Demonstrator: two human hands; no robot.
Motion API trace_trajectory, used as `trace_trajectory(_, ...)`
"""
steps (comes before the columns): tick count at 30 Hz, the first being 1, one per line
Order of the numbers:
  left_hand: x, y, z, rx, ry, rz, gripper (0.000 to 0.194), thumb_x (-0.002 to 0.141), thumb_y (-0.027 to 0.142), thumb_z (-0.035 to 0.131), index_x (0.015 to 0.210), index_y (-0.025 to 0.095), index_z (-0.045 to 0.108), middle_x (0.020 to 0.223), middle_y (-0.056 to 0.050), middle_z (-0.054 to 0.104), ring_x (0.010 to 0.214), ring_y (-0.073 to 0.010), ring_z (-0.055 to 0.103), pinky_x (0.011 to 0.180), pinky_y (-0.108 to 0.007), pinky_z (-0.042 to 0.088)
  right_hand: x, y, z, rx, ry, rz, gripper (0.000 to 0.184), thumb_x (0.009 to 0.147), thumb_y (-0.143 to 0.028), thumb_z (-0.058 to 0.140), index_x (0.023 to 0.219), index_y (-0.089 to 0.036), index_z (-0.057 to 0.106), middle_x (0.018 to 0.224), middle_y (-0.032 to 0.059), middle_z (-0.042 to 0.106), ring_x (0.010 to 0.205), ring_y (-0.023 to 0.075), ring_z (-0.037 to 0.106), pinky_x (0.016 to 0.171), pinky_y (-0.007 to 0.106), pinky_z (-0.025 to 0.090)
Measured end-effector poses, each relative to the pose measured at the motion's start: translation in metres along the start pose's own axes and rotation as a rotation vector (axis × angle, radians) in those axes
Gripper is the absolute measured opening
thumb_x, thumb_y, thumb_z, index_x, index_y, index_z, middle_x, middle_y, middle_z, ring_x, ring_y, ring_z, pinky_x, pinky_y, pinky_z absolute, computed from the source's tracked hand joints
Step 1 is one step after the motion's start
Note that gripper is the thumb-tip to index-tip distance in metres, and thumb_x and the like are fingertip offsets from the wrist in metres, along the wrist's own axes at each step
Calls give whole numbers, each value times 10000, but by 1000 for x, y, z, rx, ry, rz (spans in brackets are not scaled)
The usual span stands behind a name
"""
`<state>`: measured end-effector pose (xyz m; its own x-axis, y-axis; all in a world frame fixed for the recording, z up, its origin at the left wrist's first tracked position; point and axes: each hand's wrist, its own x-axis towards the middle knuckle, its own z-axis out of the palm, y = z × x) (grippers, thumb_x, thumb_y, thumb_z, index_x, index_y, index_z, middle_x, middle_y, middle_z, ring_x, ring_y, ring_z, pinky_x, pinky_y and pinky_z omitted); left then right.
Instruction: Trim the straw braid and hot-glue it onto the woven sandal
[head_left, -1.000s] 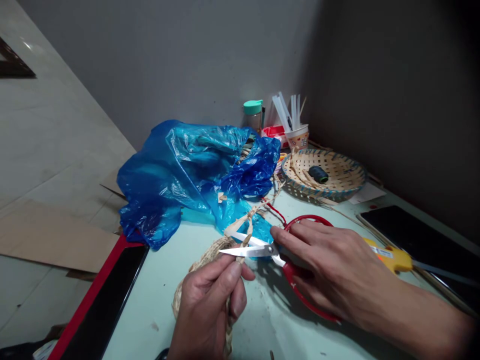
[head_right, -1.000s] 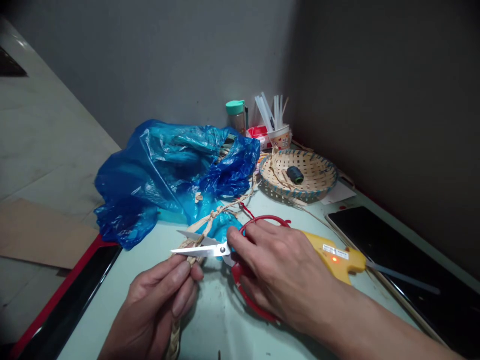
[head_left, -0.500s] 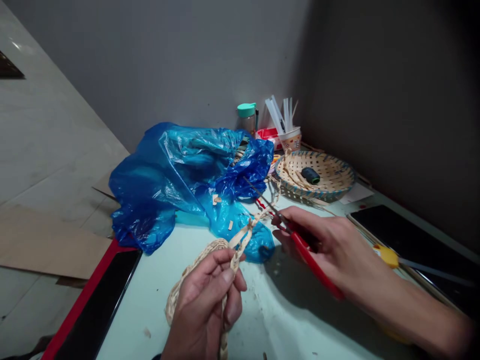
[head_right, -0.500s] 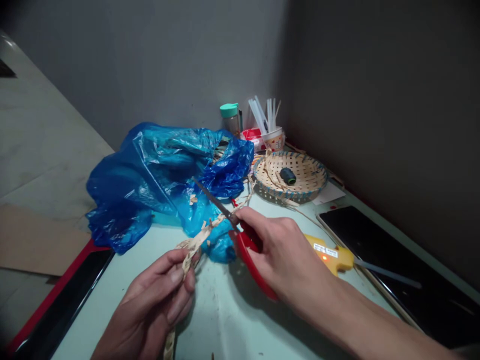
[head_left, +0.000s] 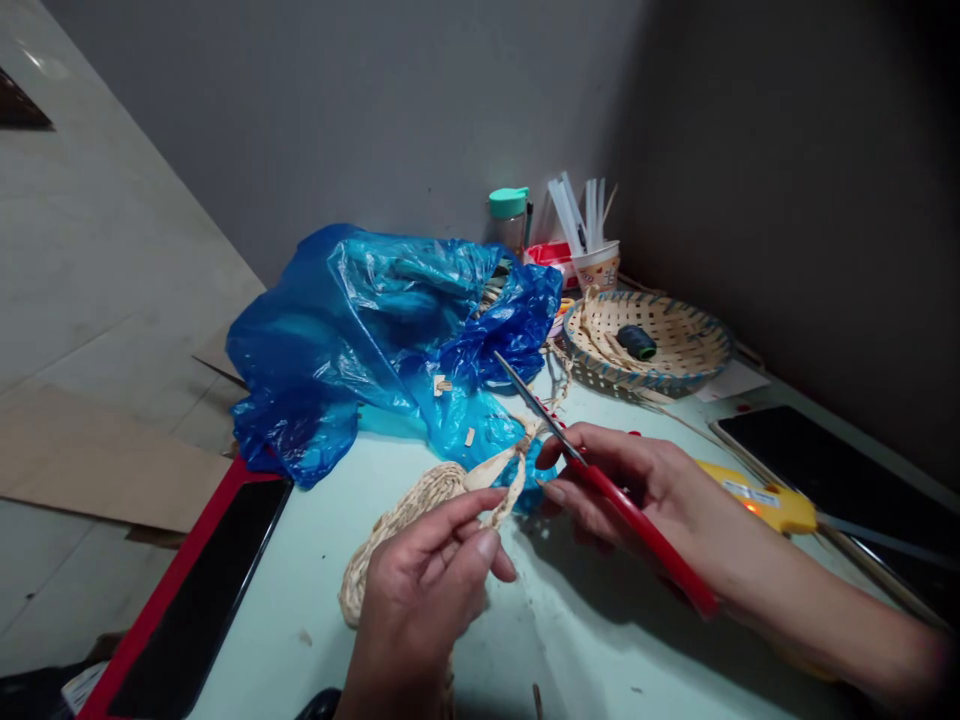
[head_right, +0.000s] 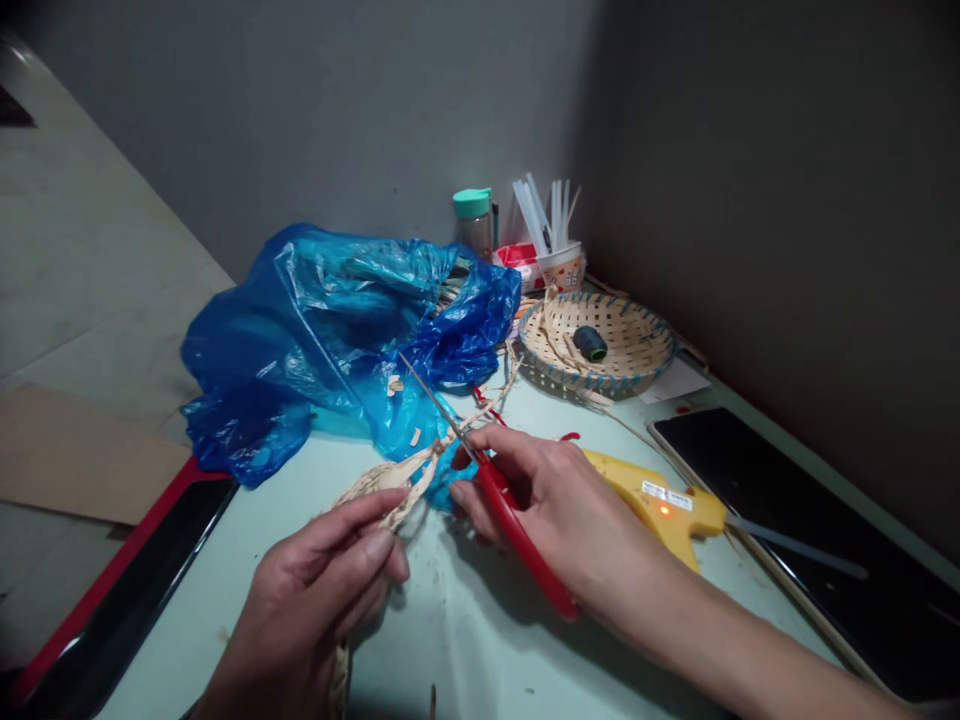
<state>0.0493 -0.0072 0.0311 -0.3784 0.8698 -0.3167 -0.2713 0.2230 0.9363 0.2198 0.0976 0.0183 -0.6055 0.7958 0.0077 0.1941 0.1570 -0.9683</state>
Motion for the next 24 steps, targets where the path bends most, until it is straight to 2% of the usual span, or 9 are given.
trace_trajectory(2,-2,0,2,60,47,44,265,698,341,873,911,186,842,625,-33,709,485,-48,421,500,-193,331,0,-5,2,102,-13,45,273,847,-432,773,959,-215,651,645,-39,610,525,112,536,467,204,404)
trace_trajectory(5,-4,1,5,82,96,18,248,639,332,900,822,181,826,686,-67,769,521,-84,520,510,-195,386,-1,-12,4,148,-18,74,303,808,-423,787,979,-209,657,696,-24,644,558,115,579,506,206,446)
trace_trajectory(7,-5,1,6,65,113,-13,258,607,323,914,790,173,810,698,-74,777,516,-87,527,501,-191,386,-1,-14,5,125,-14,90,284,783,-412,775,943,-215,649,711,-8,665,584,137,614,541,232,485)
trace_trajectory(12,-4,2,6,33,118,45,202,621,308,916,745,194,805,610,-24,724,519,-72,504,516,-177,369,-2,-13,6,62,-13,88,277,771,-427,717,948,-228,642,700,20,692,581,177,630,536,280,502)
trace_trajectory(17,-2,-1,2,99,110,39,196,628,361,907,711,209,815,591,-34,725,523,-104,539,522,-200,400,-3,-15,5,112,-28,100,322,778,-442,780,963,-219,639,677,-6,670,566,153,621,495,234,476)
trace_trajectory(19,-2,-2,0,164,103,87,132,654,334,877,681,219,819,597,-41,728,541,-136,575,545,-231,437,-3,-17,5,198,-49,124,349,784,-444,815,979,-222,629,657,-23,666,533,138,613,452,209,455)
trace_trajectory(21,-1,-4,-1,258,109,196,50,677,278,839,642,246,824,639,-43,747,591,-171,623,584,-259,470,-3,-20,4,293,-60,156,382,783,-444,841,1004,-225,619,664,-29,674,501,122,597,423,194,443)
trace_trajectory(24,-1,-7,0,380,111,390,143,696,193,804,671,325,852,701,-28,775,667,-205,672,647,-284,499,-3,-23,1,365,-54,189,421,766,-447,864,1018,-228,607,707,-29,690,466,102,567,401,190,441)
